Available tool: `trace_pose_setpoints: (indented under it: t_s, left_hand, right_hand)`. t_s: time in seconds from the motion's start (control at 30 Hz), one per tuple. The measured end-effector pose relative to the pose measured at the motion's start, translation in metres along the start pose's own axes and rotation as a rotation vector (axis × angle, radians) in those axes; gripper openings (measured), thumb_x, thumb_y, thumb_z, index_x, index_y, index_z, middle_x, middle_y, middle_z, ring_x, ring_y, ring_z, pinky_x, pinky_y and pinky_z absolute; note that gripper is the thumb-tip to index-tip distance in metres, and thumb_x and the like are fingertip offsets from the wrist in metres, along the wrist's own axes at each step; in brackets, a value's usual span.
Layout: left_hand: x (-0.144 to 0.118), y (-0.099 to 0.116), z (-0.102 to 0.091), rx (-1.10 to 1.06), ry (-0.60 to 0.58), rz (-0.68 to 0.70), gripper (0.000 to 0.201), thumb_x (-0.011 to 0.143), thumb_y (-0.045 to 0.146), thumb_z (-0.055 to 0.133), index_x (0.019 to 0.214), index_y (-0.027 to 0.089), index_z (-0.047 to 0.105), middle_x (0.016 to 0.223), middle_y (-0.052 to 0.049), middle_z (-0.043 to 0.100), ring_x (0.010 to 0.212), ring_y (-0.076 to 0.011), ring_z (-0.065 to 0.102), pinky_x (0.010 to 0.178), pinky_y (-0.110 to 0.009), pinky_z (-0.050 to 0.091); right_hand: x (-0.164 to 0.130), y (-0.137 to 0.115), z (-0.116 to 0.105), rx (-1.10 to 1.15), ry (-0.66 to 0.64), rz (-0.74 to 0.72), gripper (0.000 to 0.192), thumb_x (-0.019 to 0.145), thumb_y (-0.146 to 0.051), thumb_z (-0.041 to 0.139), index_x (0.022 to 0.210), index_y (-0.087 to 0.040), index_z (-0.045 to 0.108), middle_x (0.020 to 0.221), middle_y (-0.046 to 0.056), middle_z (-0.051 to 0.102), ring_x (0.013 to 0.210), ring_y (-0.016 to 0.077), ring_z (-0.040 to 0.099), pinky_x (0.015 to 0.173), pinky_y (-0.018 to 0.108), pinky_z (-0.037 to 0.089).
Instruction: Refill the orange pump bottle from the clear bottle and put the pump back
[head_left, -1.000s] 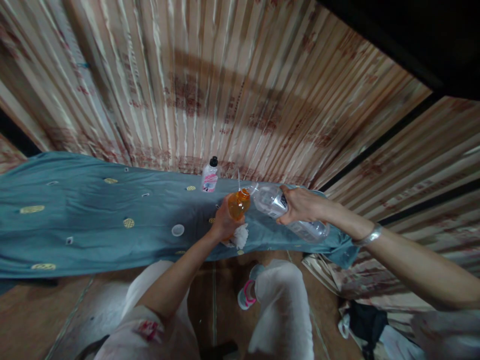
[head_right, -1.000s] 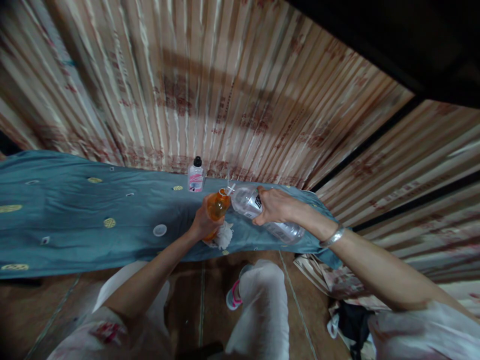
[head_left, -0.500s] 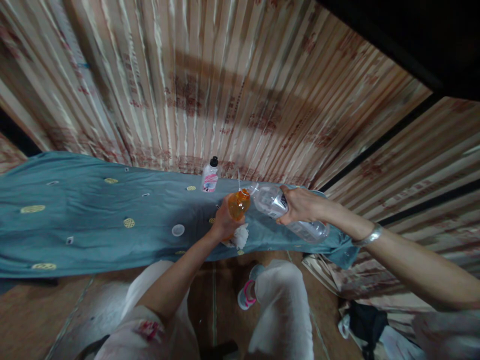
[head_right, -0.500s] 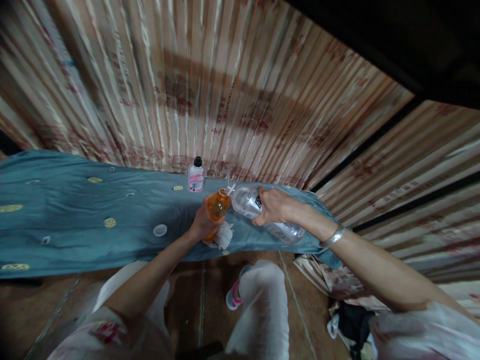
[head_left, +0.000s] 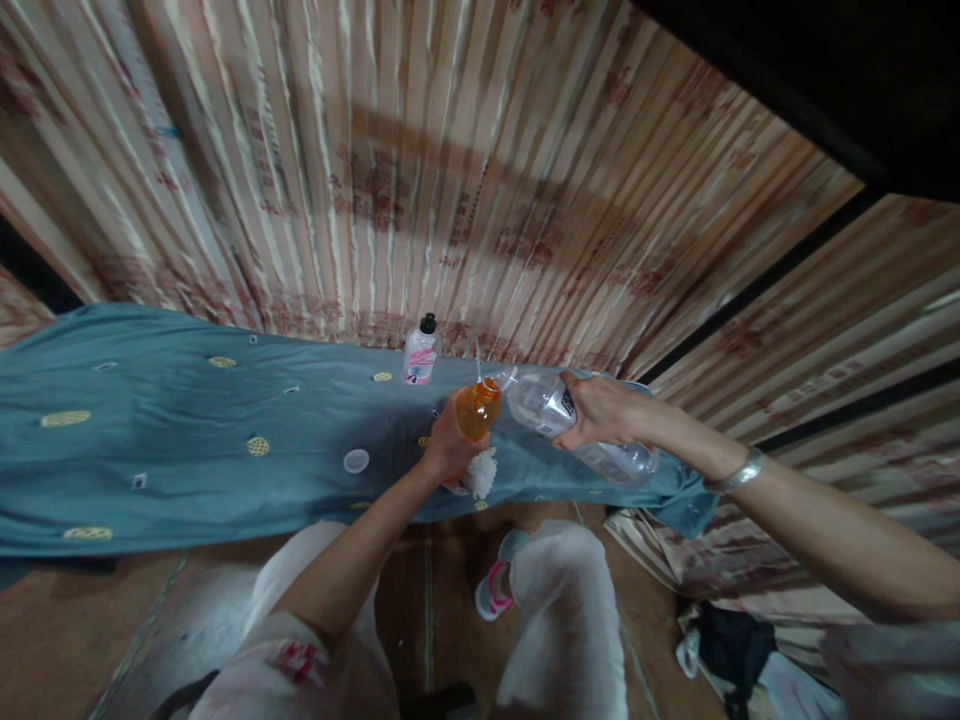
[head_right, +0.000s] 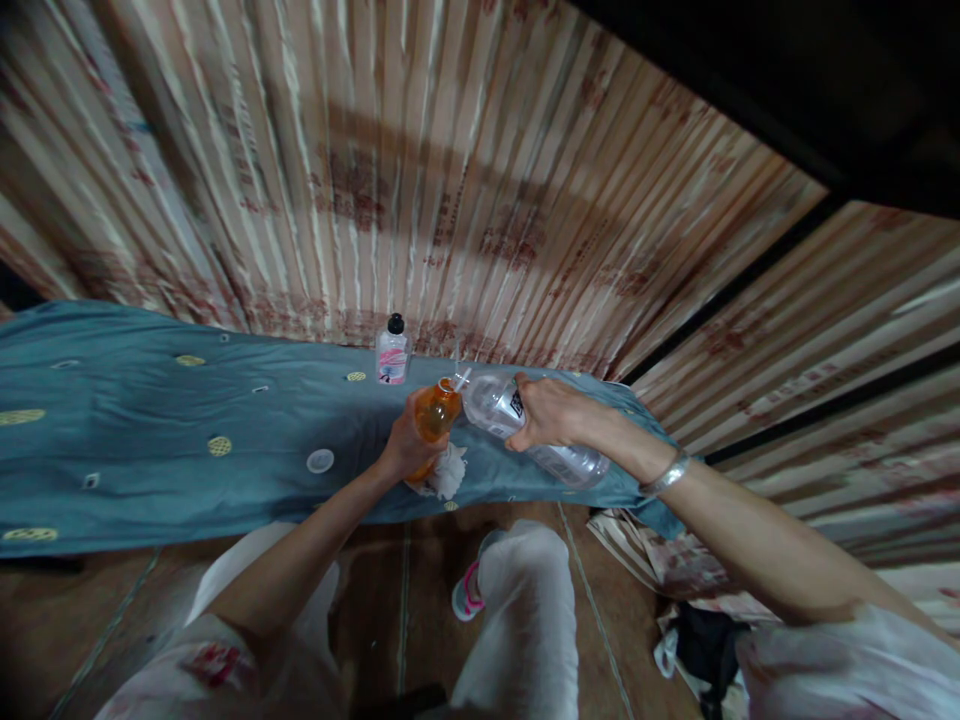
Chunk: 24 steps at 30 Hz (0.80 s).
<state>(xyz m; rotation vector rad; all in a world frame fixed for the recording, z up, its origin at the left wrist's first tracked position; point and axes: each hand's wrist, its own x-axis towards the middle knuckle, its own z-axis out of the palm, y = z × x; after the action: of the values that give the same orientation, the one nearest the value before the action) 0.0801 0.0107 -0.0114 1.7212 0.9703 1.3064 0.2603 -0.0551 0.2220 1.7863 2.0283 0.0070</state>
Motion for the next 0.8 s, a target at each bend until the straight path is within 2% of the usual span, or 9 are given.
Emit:
trace_pose_setpoints:
  t_s: [0.3,0.8]
  left_hand:
    - [-0.0011,0.0030,0.0001,0.030,0.003,-0.024,0.079,0.068,0.017,0.079,0.139,0.022,0.044,0.126,-0.008,0.070,0.106,-0.0260,0.074,0.096,-0.044,0.063]
    - [-0.0007,0.0046,-0.0011,0.018,-0.004,-0.017,0.078,0.069,0.015,0.079,0.138,0.022,0.044,0.129,-0.009,0.070,0.109,-0.0262,0.074,0.099,-0.044,0.061]
  right_hand:
    - [-0.0007,-0.0001,-0.0007,0.018,0.001,-0.008,0.074,0.074,-0.054,0.080,0.127,-0.007,0.058,0.092,0.015,0.077,0.084,0.0318,0.075,0.062,0.031,0.043]
    - [-0.0026,-0.0025,-0.0038,0.012,-0.022,-0.004,0.076,0.075,-0.053,0.080,0.130,-0.005,0.057,0.096,0.015,0.077,0.085,0.0300,0.075,0.063,0.030,0.043]
